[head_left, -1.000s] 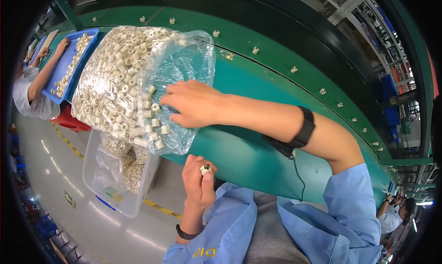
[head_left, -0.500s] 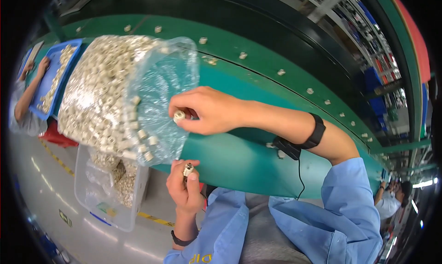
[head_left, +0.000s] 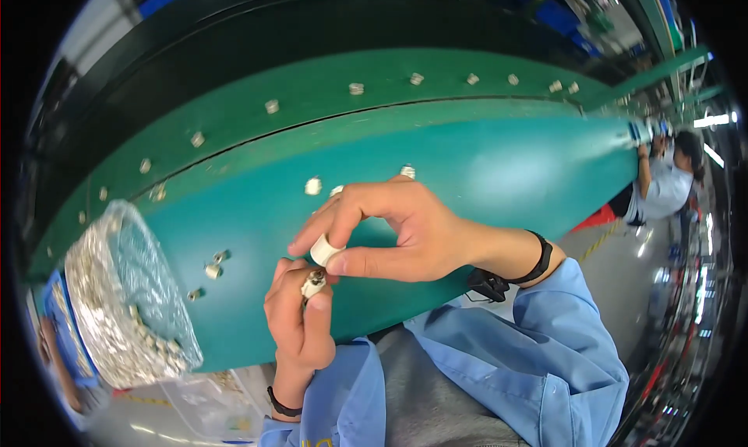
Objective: The person picks up a white plastic component and a metal insert, fits them together by hand, and places the assembly onto the green workbench. They repeat this process, occasionally reaching into a plastic bag to retrieve more components.
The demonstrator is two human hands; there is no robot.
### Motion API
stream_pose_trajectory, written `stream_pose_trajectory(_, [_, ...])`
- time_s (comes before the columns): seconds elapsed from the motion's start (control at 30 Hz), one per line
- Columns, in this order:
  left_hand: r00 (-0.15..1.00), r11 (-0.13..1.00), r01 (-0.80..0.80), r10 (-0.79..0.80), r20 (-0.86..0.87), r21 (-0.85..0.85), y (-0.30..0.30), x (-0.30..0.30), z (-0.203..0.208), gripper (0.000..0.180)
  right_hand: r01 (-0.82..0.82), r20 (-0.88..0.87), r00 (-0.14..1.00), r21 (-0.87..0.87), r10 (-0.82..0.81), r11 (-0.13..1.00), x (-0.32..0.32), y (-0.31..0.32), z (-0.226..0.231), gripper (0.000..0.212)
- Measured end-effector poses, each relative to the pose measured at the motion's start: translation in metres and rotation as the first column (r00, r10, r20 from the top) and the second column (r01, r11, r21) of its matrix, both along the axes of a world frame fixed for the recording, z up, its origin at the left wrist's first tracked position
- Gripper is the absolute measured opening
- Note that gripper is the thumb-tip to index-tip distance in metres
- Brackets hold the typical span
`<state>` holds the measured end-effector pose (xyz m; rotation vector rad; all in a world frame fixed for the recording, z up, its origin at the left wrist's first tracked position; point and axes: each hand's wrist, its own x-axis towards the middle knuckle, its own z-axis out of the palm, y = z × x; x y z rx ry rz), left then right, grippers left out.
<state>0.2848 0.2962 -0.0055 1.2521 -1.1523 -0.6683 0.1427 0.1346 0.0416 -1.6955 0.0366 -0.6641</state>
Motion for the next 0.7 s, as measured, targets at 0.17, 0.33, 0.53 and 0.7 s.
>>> stream_pose_trajectory(0.17, [0.898, 0.998, 0.028, -0.047, 0.438, 0.05, -0.055, -0.036, 0.014, 0.016, 0.134, 0.048, 0.99, 0.012, -0.134, 0.991, -0.073, -0.031, -0.009, 0.017])
stream_pose_trajectory(0.33, [0.606, 0.988, 0.137, -0.024, 0.795, -0.074, -0.098, -0.061, 0.017, 0.02, 0.26, 0.197, 0.943, 0.063, -0.267, 0.964, -0.112, -0.04, -0.034, 0.02])
stream_pose_trajectory(0.53, [0.541, 0.971, 0.225, -0.055, 0.839, -0.082, -0.113, -0.07, 0.019, 0.02, 0.383, 0.23, 0.898, 0.011, -0.375, 0.924, -0.128, -0.045, -0.045, 0.025])
stream_pose_trajectory(0.7, [0.484, 0.957, 0.278, -0.059, 0.873, -0.089, -0.115, -0.068, 0.022, 0.018, 0.385, 0.238, 0.903, -0.074, -0.358, 0.92, -0.132, -0.047, -0.044, 0.021])
